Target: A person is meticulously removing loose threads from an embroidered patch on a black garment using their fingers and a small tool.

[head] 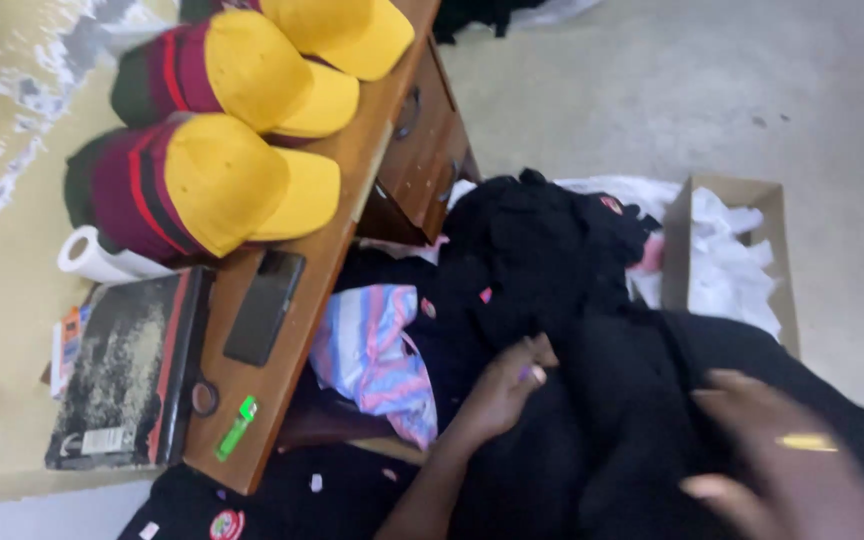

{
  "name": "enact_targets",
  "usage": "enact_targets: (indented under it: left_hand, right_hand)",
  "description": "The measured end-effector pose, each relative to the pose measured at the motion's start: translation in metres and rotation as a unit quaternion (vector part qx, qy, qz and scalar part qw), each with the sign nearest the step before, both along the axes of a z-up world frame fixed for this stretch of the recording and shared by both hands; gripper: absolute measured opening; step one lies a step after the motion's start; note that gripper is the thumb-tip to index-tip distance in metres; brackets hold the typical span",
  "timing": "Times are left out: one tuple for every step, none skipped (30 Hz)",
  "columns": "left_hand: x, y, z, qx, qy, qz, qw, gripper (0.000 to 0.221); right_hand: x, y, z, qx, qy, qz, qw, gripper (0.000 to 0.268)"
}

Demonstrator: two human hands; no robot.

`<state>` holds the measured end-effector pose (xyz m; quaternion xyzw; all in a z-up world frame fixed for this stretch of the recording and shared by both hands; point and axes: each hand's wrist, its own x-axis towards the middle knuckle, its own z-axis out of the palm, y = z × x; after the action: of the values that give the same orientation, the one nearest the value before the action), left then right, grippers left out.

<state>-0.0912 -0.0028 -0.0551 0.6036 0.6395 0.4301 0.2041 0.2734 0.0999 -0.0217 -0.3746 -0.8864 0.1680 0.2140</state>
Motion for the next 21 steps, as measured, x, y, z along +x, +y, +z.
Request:
enact_targets:
  left_hand:
    - [-0.017, 0.014, -0.036, -0.137, -0.106, -0.093, 0.98, 0.039]
    - [-0.03, 0.023, -0.075, -0.271, -0.216, -0.18, 0.921, 0.036]
    - [-0.041, 0.027, -0.102, -0.271, -0.219, -0.174, 0.921, 0.036]
    - [-0.056, 0.034, -0.128, -0.272, -0.38, -0.082, 0.881, 0.032]
    - [-0.072, 0.041, -0.155, -0.259, -0.528, 0.012, 0.809, 0.035]
    - [-0.106, 0.038, -0.211, -0.256, -0.534, 0.022, 0.806, 0.035]
    - [-0.131, 0.042, -0.264, -0.132, -0.55, 0.12, 0.816, 0.031]
    - [-0.137, 0.056, -0.319, -0.013, -0.555, 0.214, 0.804, 0.027]
    - [-0.145, 0.053, -0.327, -0.017, -0.56, 0.224, 0.797, 0.027]
    - [-0.162, 0.059, -0.332, -0.13, -0.472, 0.347, 0.8, 0.026]
    - [-0.178, 0.065, -0.336, -0.238, -0.366, 0.456, 0.775, 0.031]
    - [-0.179, 0.076, -0.334, -0.239, -0.367, 0.453, 0.777, 0.031]
    - [-0.18, 0.085, -0.33, -0.145, -0.286, 0.435, 0.841, 0.032]
    - [-0.183, 0.092, -0.327, -0.047, -0.2, 0.411, 0.888, 0.04]
    - [-0.186, 0.099, -0.331, -0.046, -0.201, 0.41, 0.888, 0.04]
    - [-0.186, 0.099, -0.336, -0.23, -0.004, 0.176, 0.957, 0.027]
    - [-0.185, 0.098, -0.34, -0.383, 0.191, -0.083, 0.9, 0.03]
    - [-0.188, 0.102, -0.337, -0.386, 0.186, -0.082, 0.9, 0.03]
    - [-0.19, 0.106, -0.334, -0.415, 0.223, -0.068, 0.88, 0.034]
    - [-0.197, 0.118, -0.329, -0.438, 0.264, -0.055, 0.858, 0.038]
    - [-0.199, 0.113, -0.332, -0.436, 0.262, -0.055, 0.859, 0.038]
  right_hand:
    - [-0.034, -0.001, -0.018, 0.062, -0.064, 0.067, 0.994, 0.101]
    - [-0.064, -0.005, -0.034, 0.12, -0.132, 0.136, 0.975, 0.109]
    - [-0.065, -0.007, -0.069, 0.119, -0.131, 0.143, 0.974, 0.109]
    - [-0.068, -0.005, -0.104, -0.014, -0.259, 0.182, 0.948, 0.104]
    - [-0.072, -0.003, -0.139, -0.145, -0.38, 0.213, 0.888, 0.099]
    - [-0.071, -0.007, -0.161, -0.145, -0.384, 0.224, 0.884, 0.099]
    - [-0.07, -0.01, -0.184, 0.032, -0.336, 0.173, 0.925, 0.101]
    - [-0.06, -0.023, -0.205, 0.199, -0.276, 0.109, 0.934, 0.108]
    - [-0.054, -0.019, -0.209, 0.192, -0.282, 0.12, 0.932, 0.108]
    - [-0.055, -0.016, -0.214, 0.155, -0.326, 0.149, 0.92, 0.11]
    - [-0.054, -0.013, -0.218, 0.117, -0.369, 0.178, 0.905, 0.112]
    - [-0.063, -0.021, -0.2, 0.117, -0.37, 0.175, 0.905, 0.112]
    - [-0.072, -0.029, -0.181, 0.122, -0.315, 0.098, 0.936, 0.083]
    - [-0.081, -0.038, -0.162, 0.126, -0.256, 0.022, 0.958, 0.068]
    - [-0.082, -0.034, -0.167, 0.128, -0.256, 0.021, 0.958, 0.068]
    - [-0.08, -0.035, -0.17, 0.112, -0.285, 0.022, 0.952, 0.071]
    - [-0.078, -0.037, -0.173, 0.097, -0.314, 0.022, 0.944, 0.073]
    - [-0.073, -0.035, -0.179, 0.095, -0.317, 0.026, 0.943, 0.073]
    - [-0.067, -0.034, -0.185, 0.142, -0.361, 0.054, 0.92, 0.073]
    - [-0.064, -0.028, -0.192, 0.191, -0.402, 0.077, 0.892, 0.075]
    - [-0.061, -0.031, -0.2, 0.193, -0.403, 0.077, 0.891, 0.075]
